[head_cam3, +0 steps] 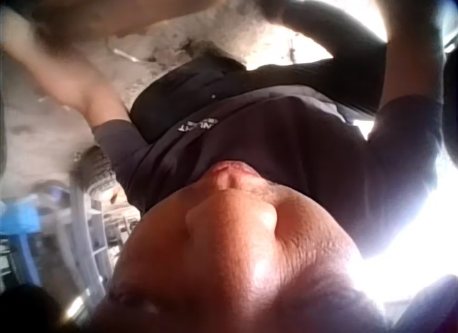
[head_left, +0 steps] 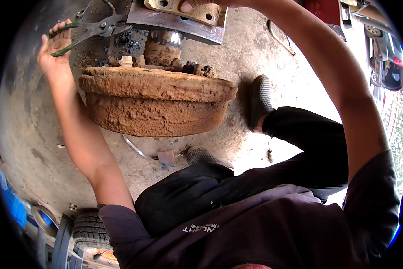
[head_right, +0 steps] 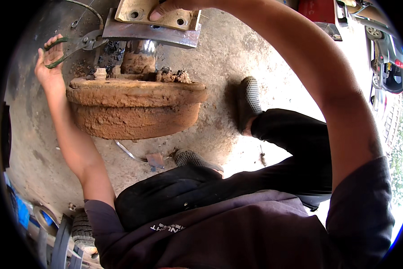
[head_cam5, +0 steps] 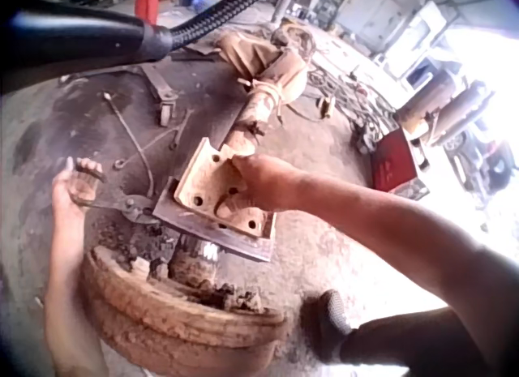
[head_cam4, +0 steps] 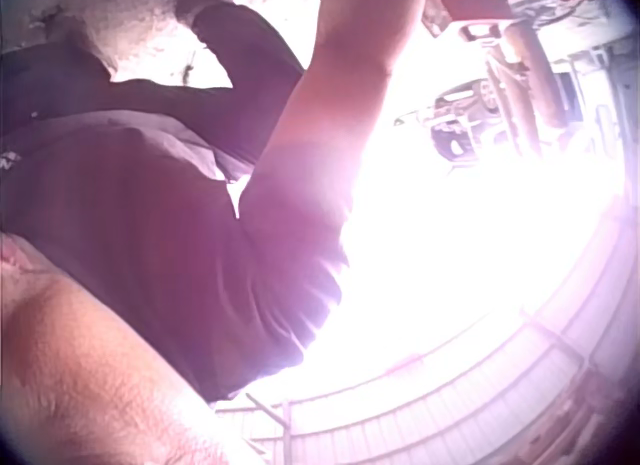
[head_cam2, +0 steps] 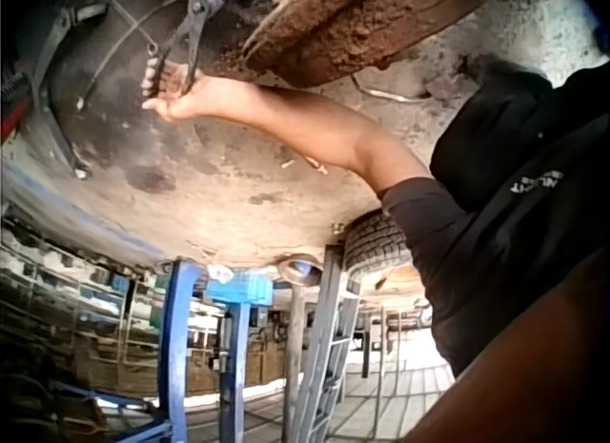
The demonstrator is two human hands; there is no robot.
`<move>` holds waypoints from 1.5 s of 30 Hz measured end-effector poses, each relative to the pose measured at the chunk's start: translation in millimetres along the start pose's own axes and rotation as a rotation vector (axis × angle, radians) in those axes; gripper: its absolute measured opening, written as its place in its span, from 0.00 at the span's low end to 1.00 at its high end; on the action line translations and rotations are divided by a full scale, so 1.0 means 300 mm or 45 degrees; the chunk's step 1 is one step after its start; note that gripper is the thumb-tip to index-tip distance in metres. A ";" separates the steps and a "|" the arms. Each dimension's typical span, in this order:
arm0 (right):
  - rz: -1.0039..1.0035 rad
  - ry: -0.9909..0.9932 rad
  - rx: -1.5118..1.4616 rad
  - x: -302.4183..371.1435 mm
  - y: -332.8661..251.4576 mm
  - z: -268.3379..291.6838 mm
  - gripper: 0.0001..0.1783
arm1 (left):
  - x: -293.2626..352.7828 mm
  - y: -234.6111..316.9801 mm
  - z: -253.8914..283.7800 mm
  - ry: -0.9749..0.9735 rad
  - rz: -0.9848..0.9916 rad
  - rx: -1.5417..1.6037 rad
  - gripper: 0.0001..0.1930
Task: The person positions a metal plate onto a rusty brake drum assembly and secures it using pliers. They then use a welding torch to weld the plate to the drum, creating visible sparks. The person is wearing protective gloves during the welding process.
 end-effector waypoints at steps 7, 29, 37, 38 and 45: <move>0.126 -0.050 -0.107 -0.024 -0.011 0.004 0.32 | -0.063 -0.021 0.056 -0.314 0.156 0.547 0.16; 0.094 -0.160 0.007 -0.063 -0.019 0.021 0.30 | 0.001 -0.040 0.040 -0.361 0.149 0.696 0.15; 0.076 -0.165 0.010 -0.072 -0.008 0.004 0.31 | 0.098 0.022 -0.026 -0.154 0.148 0.660 0.20; 0.057 -0.163 0.024 -0.065 -0.006 0.002 0.31 | 0.112 0.034 -0.040 -0.100 0.150 0.616 0.22; -0.005 -0.129 0.070 -0.036 -0.014 -0.001 0.34 | 0.107 0.177 -0.127 0.024 0.182 0.396 0.25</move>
Point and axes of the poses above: each hand's wrist, its own x-axis away from the middle knuckle, its own z-axis out of the back of the hand, y = z × x, the point moved 4 cm from there along -x, towards the middle knuckle
